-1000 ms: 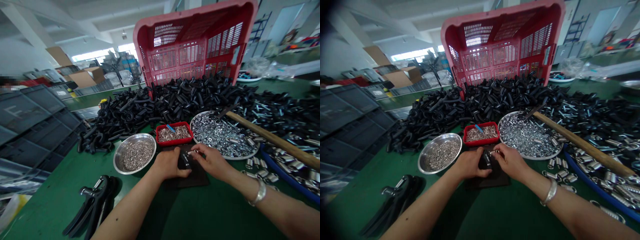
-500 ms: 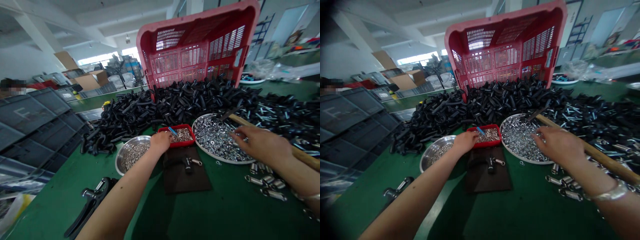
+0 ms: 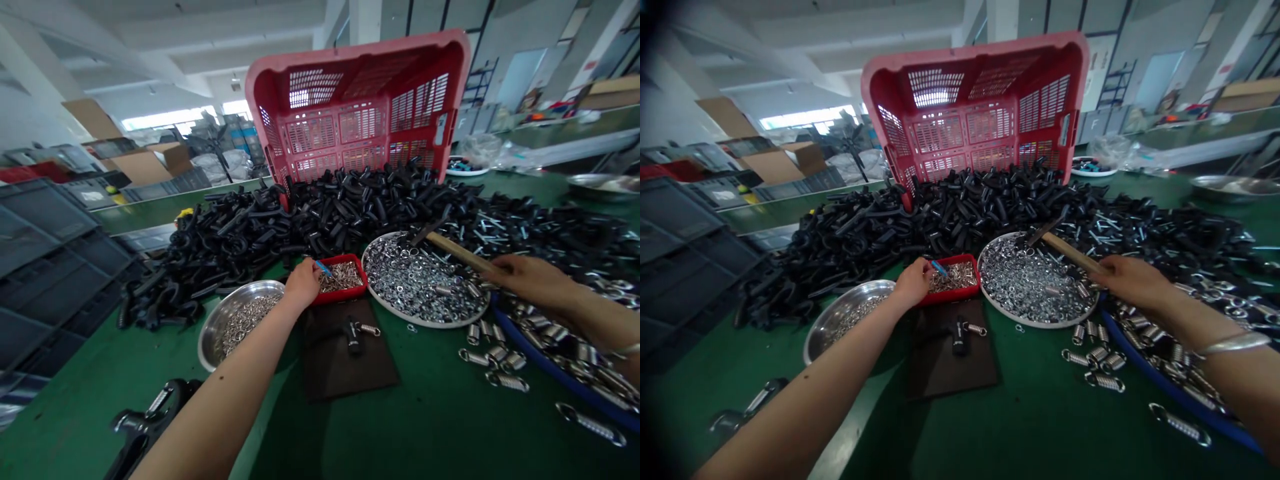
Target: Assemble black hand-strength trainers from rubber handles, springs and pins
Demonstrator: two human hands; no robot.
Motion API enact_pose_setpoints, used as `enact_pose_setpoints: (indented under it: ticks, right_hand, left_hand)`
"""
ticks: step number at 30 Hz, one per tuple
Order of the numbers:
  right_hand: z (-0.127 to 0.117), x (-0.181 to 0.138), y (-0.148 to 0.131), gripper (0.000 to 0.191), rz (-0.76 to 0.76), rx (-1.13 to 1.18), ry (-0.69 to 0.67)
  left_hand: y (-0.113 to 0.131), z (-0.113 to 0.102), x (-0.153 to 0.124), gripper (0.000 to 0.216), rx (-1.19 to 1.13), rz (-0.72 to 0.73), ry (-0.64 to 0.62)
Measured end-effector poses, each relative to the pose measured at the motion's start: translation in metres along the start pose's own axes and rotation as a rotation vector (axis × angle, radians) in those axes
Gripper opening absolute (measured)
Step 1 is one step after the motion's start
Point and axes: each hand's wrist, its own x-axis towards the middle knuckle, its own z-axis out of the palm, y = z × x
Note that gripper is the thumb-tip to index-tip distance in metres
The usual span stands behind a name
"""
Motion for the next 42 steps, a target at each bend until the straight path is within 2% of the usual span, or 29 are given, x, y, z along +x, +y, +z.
enact_pose_setpoints:
  ticks: [2,5,8,11,17,29,34,37,40,42]
  right_hand:
    - [-0.001,-0.005,0.0,0.046,-0.061,0.033,0.068]
    - [0.001,-0.024,-0.007,0.047,-0.175,0.007,0.3]
    - [0.007,-0.048,-0.019,0.046,-0.257,0.132,0.443]
    - [0.013,-0.069,-0.033,0.043,-0.357,0.253,0.456]
    - [0.028,-0.091,-0.05,0.036,-0.482,0.319,0.422]
    - [0.04,-0.1,-0.046,0.03,-0.528,0.331,0.451]
    - [0.047,-0.103,-0.045,0.032,-0.556,0.325,0.456]
    - [0.049,-0.108,-0.044,0.03,-0.575,0.308,0.466]
    - [0.049,-0.119,-0.046,0.028,-0.596,0.29,0.462]
    - [0.05,-0.127,-0.05,0.029,-0.623,0.287,0.474]
  left_hand:
    - [0.003,-0.007,-0.014,0.018,-0.087,0.099,-0.004]
    - [0.009,-0.015,-0.042,0.012,-0.196,0.315,-0.153]
    - [0.014,-0.018,-0.066,0.016,-0.109,0.346,-0.249]
    - [0.019,-0.015,-0.075,0.018,-0.014,0.319,-0.244]
    - [0.027,-0.008,-0.071,0.021,0.063,0.311,-0.205]
    - [0.046,-0.025,-0.058,0.017,0.215,0.458,-0.297]
    - [0.058,-0.02,-0.055,0.013,0.272,0.496,-0.289]
    - [0.049,-0.015,-0.057,0.013,0.173,0.488,-0.288]
    - [0.028,-0.009,-0.069,0.03,0.005,0.479,-0.219]
    - [0.015,-0.005,-0.082,0.06,-0.041,0.449,-0.159]
